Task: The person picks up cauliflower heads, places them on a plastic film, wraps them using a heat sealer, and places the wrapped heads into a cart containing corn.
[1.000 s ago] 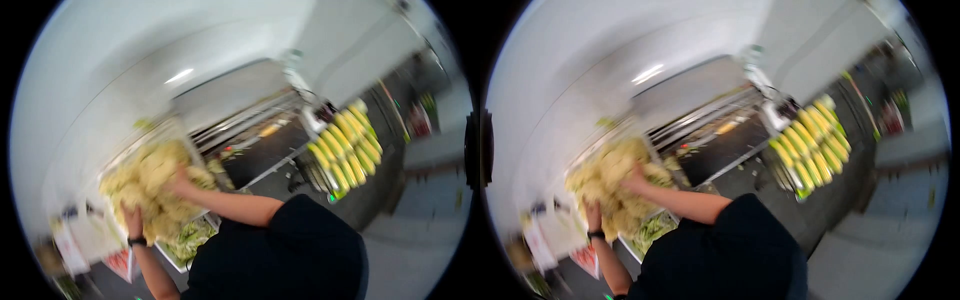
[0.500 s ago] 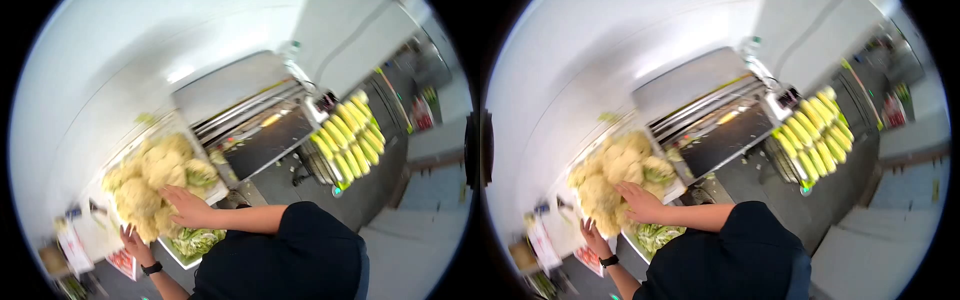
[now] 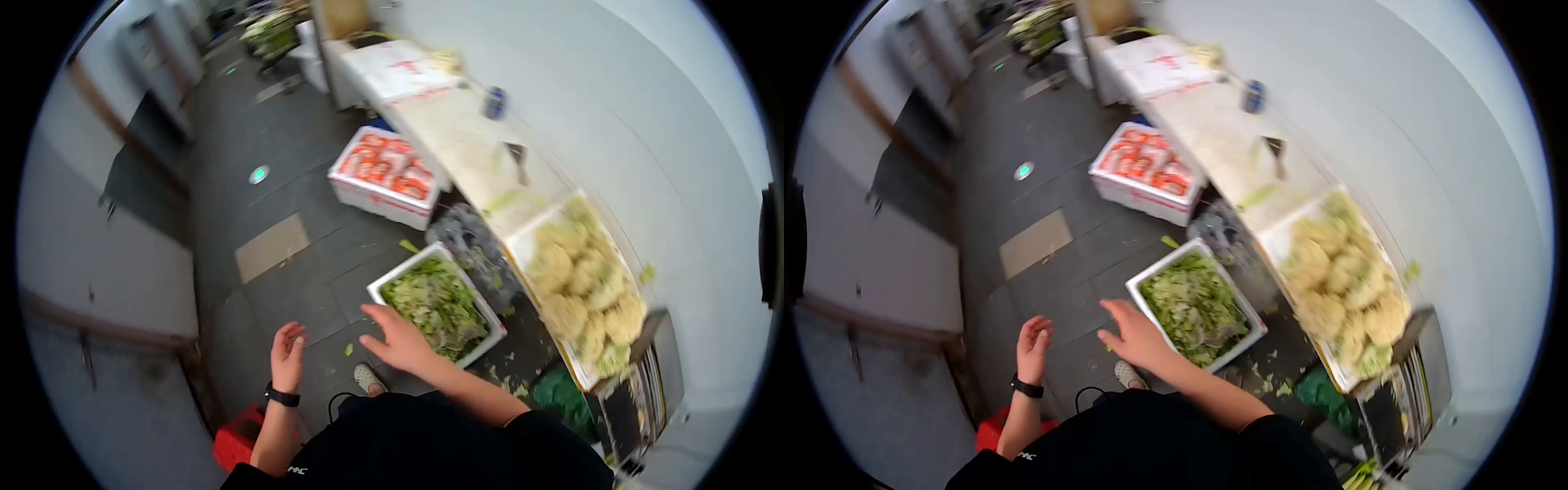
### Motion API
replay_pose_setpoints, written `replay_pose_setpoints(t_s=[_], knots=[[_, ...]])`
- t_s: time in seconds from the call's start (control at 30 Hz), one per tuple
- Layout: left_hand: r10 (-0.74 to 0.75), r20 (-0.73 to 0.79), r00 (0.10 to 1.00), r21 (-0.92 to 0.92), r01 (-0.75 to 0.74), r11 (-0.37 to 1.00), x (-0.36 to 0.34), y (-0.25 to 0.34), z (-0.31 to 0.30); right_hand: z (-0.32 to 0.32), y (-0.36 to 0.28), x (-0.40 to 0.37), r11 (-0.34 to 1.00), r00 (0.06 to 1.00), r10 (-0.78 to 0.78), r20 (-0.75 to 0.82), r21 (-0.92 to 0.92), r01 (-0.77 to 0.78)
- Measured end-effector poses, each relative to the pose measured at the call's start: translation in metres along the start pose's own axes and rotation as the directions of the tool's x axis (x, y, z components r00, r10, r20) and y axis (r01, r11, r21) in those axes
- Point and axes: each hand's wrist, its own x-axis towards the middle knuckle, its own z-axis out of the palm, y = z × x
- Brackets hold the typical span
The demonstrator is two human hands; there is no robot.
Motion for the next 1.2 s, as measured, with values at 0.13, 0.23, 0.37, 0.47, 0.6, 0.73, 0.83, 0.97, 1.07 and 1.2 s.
replay_pose_setpoints(t_s=[0.13,0.23,0.37,0.47,0.6,0.73,0.83,0.97,1.07,1.2], knots=[[-0.025,-0.355,0.934,0.007,0.029,1.000,-0.036,-0.018,-0.149,0.108,-0.038,0.080,0.981,0.802,-0.194,0.566,0.105,0.163],[-0.131,-0.502,0.855,-0.053,0.121,0.991,-0.019,-0.039,-0.206,0.153,-0.044,0.140,0.969,0.758,-0.223,0.613,0.055,0.241],[-0.255,-0.348,0.902,-0.237,0.179,0.955,0.063,-0.041,-0.229,0.186,-0.032,0.221,0.975,0.831,-0.181,0.527,-0.014,0.222],[-0.163,-0.096,0.982,-0.190,0.143,0.971,0.150,-0.005,-0.200,0.176,0.010,0.260,0.986,0.914,-0.128,0.384,-0.052,0.161],[0.026,0.081,0.996,-0.195,-0.009,0.981,0.245,0.046,-0.186,0.156,0.034,0.306,0.999,0.955,0.048,0.294,-0.002,-0.049],[-0.283,0.108,0.953,-0.318,0.302,0.899,0.387,0.077,-0.201,0.143,0.057,0.446,0.940,0.897,0.338,0.285,-0.053,-0.337],[-0.236,0.212,0.948,-0.419,0.307,0.855,0.472,0.100,-0.207,0.135,0.041,0.536,0.999,0.999,0.031,-0.030,0.023,-0.031],[-0.135,0.353,0.926,-0.558,0.324,0.764,0.584,0.102,-0.185,0.136,-0.002,0.656,0.950,0.957,-0.284,-0.062,-0.152,0.272],[-0.093,0.431,0.897,-0.592,0.359,0.721,0.662,0.151,-0.167,0.142,0.000,0.733,0.862,0.874,-0.484,0.030,-0.156,0.483],[-0.124,0.690,0.714,-0.587,0.651,0.481,0.803,0.149,-0.147,0.130,0.105,0.832,0.900,0.947,-0.319,-0.019,-0.320,0.297]])
